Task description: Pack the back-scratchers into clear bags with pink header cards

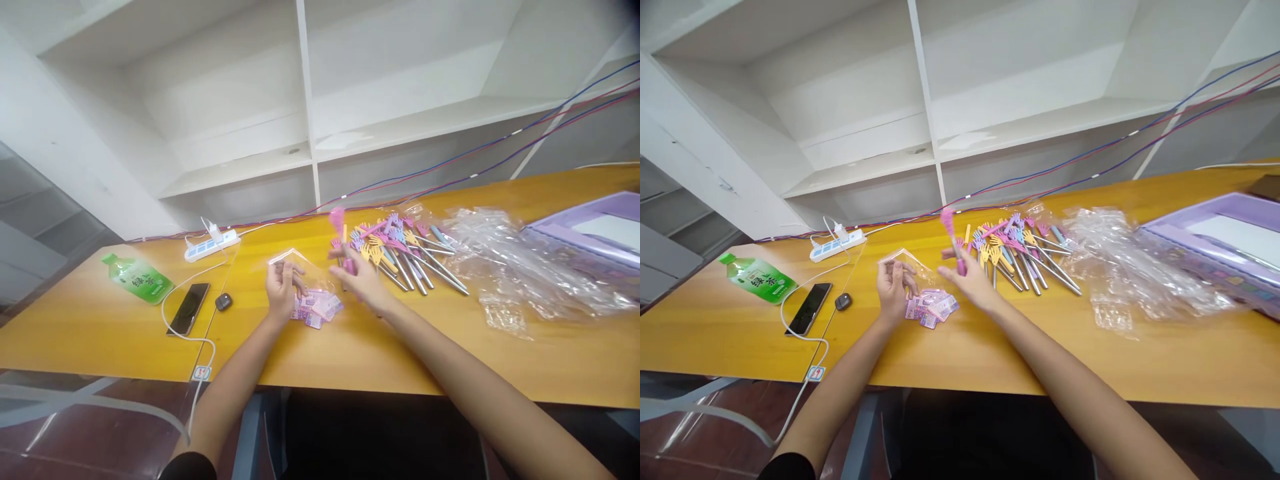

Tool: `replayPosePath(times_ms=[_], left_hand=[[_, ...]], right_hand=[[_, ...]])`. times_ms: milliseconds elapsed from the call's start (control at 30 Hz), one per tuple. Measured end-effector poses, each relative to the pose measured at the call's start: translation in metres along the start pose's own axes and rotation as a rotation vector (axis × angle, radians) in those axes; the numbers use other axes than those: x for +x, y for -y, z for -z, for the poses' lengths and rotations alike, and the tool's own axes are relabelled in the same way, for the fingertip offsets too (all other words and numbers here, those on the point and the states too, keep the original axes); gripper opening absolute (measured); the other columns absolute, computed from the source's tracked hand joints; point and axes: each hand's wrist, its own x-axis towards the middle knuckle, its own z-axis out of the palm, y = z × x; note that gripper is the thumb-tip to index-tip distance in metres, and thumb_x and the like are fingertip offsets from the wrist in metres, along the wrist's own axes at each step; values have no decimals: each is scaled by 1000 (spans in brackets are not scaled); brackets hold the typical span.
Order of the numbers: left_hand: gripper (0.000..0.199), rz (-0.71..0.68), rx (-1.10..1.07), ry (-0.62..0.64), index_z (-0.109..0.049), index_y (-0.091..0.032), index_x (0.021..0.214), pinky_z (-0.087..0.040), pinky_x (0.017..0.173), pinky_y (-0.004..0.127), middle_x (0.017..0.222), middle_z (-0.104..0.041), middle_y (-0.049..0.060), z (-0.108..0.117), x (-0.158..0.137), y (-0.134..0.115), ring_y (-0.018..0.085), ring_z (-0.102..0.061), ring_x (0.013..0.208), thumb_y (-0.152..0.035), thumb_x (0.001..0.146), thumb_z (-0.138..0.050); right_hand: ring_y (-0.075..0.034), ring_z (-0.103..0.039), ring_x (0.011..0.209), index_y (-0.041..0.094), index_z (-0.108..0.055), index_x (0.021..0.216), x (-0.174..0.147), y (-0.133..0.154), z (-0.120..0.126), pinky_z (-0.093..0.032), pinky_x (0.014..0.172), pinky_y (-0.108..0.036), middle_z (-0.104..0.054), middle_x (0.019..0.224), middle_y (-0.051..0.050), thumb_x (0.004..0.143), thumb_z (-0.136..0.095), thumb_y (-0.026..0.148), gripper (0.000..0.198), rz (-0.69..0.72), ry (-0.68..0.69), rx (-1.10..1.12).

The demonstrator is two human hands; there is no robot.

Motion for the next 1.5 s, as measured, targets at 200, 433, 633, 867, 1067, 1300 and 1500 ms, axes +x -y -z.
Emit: replayPosePath(times_ms=[200, 433, 633, 867, 1067, 1300, 1500], left_hand=[[45, -5, -30, 8, -43, -22, 97, -37, 38, 18, 84, -70, -3, 0, 0, -4, 6, -58, 41, -59, 90, -69], [51, 147, -50, 255, -50, -22, 96, -44, 44, 22, 89, -70, 0, 1, -5, 0, 10, -61, 48, -51, 75, -86], [84, 302, -16, 525, -57, -26, 133, -57, 75, 27, 100, -69, 2, 0, -4, -9, 17, -70, 82, -26, 60, -98], [64, 271, 85, 562, -68, -23, 123, -55, 74, 25, 100, -68, 4, 10, 5, -10, 15, -65, 81, -28, 65, -95], [72, 223, 111, 511, -67, -24, 125, -52, 73, 24, 85, -66, -1, 9, 5, -12, 14, -62, 74, -25, 59, -97], [59, 71, 67, 282, -67, -21, 109, -53, 68, 24, 89, -67, -1, 15, 13, -5, 13, -63, 71, -27, 59, -97], [58, -15, -17, 118, -64, -20, 105, -58, 80, 29, 112, -69, 6, 22, 25, -8, 16, -68, 86, -36, 60, -97]], right_hand=[[-13, -60, 65, 20, -67, 99, -10, -6, -26, -44, 52, -24, -72, 92, -5, 79, -78, 48, 36, -69, 116, 127], [-7, -33, 40, 22, -57, 81, -8, -13, -25, -21, 37, -22, -40, 49, 10, 72, -85, 56, 45, -149, 67, 152], [-6, -30, 36, 24, -46, 76, -8, -11, -24, -18, 36, -22, -38, 48, 11, 75, -81, 63, 53, -183, 97, 228], [-5, -27, 34, 24, -44, 75, -8, -10, -19, -16, 34, -22, -36, 46, 12, 75, -81, 65, 56, -201, 121, 240], [-5, -25, 36, 23, -43, 74, -7, -16, -20, -17, 34, -21, -34, 48, 11, 73, -81, 66, 57, -239, 174, 236], [-7, -28, 45, 27, -44, 92, -2, -13, -13, -18, 40, -20, -45, 69, 7, 89, -57, 76, 51, -60, -22, 291], [-11, -32, 53, 21, -60, 87, -3, 5, 25, -25, 49, -24, -35, 61, 6, 97, -49, 70, 52, -17, 340, -72]])
